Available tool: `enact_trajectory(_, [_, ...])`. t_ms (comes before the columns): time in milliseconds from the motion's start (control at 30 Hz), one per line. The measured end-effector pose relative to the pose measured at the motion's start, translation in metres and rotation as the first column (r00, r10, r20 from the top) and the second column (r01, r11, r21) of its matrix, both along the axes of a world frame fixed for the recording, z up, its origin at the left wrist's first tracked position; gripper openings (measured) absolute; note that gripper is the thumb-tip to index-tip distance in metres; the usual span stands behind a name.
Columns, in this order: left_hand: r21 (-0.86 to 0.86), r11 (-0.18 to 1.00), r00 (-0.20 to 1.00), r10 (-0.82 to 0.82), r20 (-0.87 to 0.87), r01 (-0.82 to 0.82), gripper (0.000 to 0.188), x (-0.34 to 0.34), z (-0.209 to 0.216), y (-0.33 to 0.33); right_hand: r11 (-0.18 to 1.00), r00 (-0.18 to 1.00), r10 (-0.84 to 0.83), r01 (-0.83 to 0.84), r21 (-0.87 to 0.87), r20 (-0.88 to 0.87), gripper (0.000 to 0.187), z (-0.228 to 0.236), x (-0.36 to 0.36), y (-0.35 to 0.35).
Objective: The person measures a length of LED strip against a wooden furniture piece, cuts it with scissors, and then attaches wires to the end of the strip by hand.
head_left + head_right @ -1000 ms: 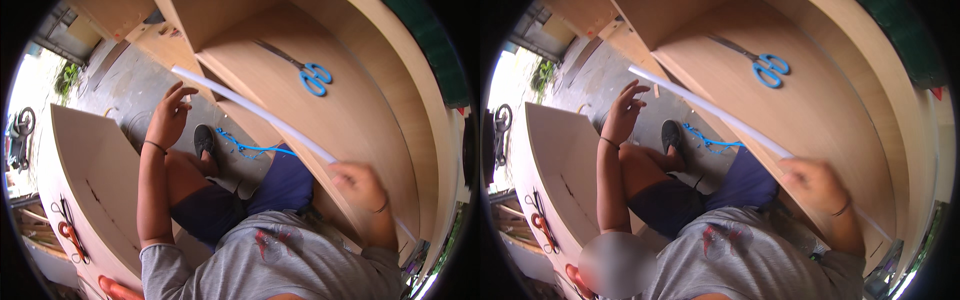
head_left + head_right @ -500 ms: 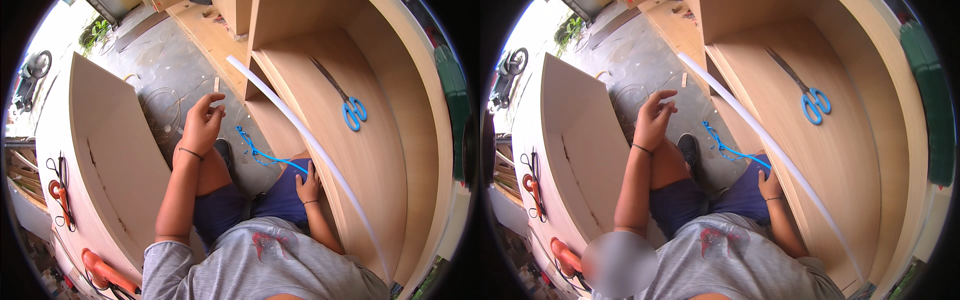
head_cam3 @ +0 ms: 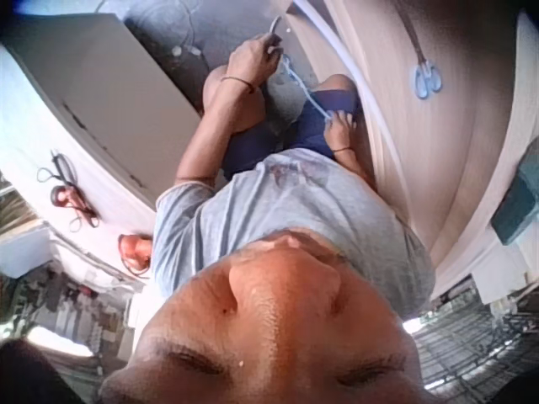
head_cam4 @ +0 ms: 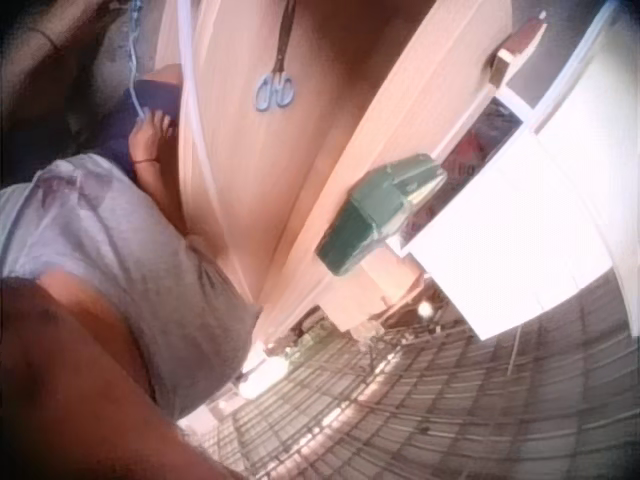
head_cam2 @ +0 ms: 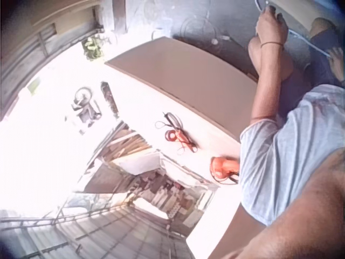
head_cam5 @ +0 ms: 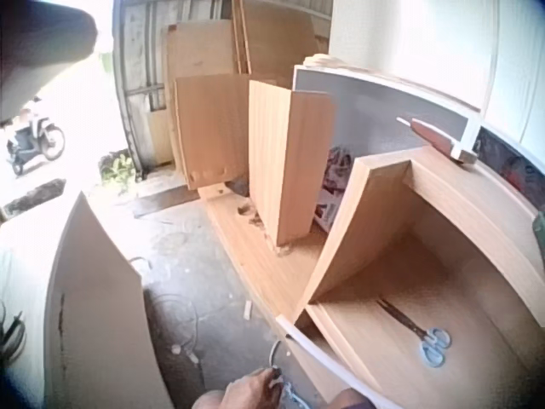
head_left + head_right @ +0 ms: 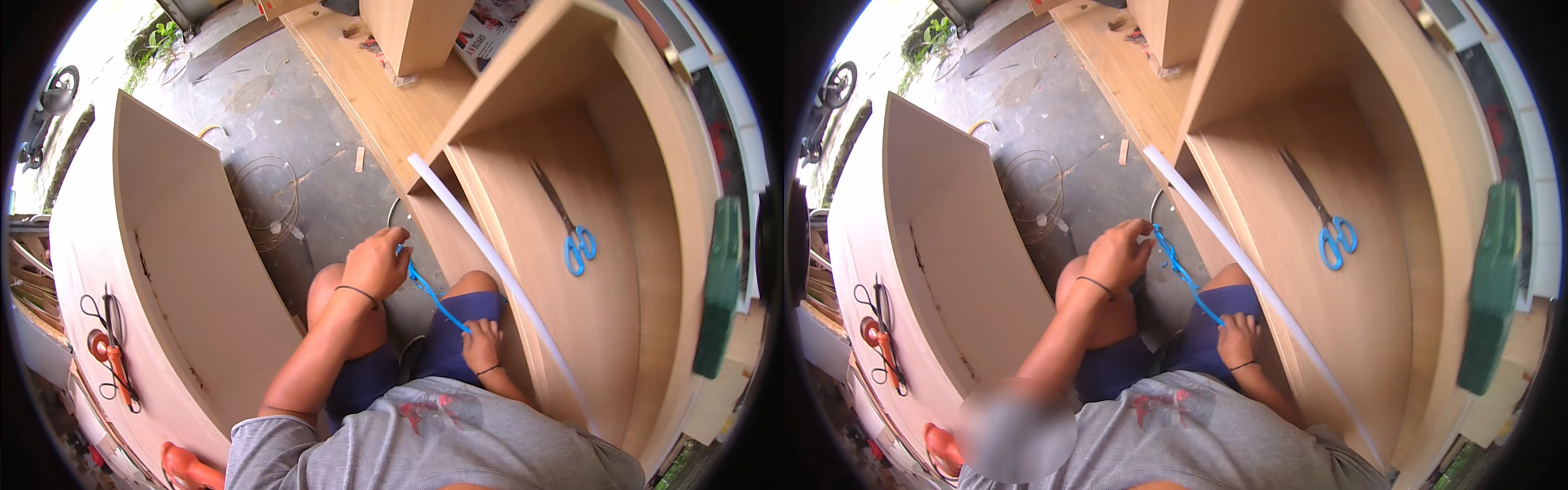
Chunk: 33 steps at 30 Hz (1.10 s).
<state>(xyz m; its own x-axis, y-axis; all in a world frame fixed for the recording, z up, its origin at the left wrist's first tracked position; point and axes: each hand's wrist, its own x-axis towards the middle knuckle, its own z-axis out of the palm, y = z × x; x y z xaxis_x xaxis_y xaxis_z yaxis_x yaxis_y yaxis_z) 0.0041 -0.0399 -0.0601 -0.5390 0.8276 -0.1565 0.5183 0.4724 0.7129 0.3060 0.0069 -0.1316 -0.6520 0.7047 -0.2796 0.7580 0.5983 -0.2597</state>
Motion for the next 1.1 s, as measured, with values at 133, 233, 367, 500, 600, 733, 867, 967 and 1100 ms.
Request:
enact_trajectory(133, [-0.134, 0.991, 0.999, -0.010, 0.045, 0.016, 0.019, 0.003, 0.000, 0.013, 0.974, 0.995, 0.041, -0.061, -0.218, -0.095, 0.015, 0.056, -0.010, -0.013])
enact_trajectory(233, [-0.039, 0.983, 0.982, -0.176, 0.072, 0.179, 0.025, 0.014, 0.016, 0.006, 0.950, 0.982, -0.003, -0.056, -0.307, -0.188, 0.013, 0.112, -0.016, -0.015])
enact_trajectory(367, [0.355, 0.873, 0.883, -0.422, 0.208, 0.334, 0.034, 0.065, 0.048, -0.025, 0.914, 0.956, -0.019, -0.102, -0.392, -0.292, 0.013, 0.200, -0.017, -0.016])
enact_trajectory(500, [0.299, 0.739, 0.716, -0.667, 0.205, 0.603, 0.032, 0.112, 0.128, -0.058, 0.901, 0.911, -0.151, -0.034, -0.433, -0.384, 0.014, 0.297, -0.006, -0.021])
enact_trajectory(600, [0.127, 0.654, 0.599, -0.742, 0.301, 0.746, 0.027, 0.116, 0.193, -0.059, 0.929, 0.871, -0.257, 0.104, -0.356, -0.417, 0.015, 0.359, 0.025, -0.028])
enact_trajectory(733, [0.154, 0.664, 0.611, -0.739, 0.285, 0.731, 0.020, 0.104, 0.291, -0.043, 0.937, 0.820, -0.345, 0.270, -0.223, -0.456, 0.014, 0.434, 0.076, -0.040])
enact_trajectory(867, [0.121, 0.577, 0.566, -0.816, 0.116, 0.807, 0.018, 0.104, 0.380, -0.008, 0.871, 0.735, -0.475, 0.472, -0.137, -0.484, 0.014, 0.483, 0.141, -0.069])
enact_trajectory(967, [0.161, 0.474, 0.475, -0.879, 0.037, 0.866, 0.017, 0.121, 0.436, 0.033, 0.728, 0.600, -0.596, 0.684, -0.045, -0.533, 0.014, 0.510, 0.195, -0.097])
enact_trajectory(1100, [0.216, 0.427, 0.453, -0.887, -0.088, 0.878, 0.012, 0.143, 0.497, 0.074, 0.401, 0.426, -0.613, 0.894, 0.202, -0.666, 0.013, 0.549, 0.246, -0.129])
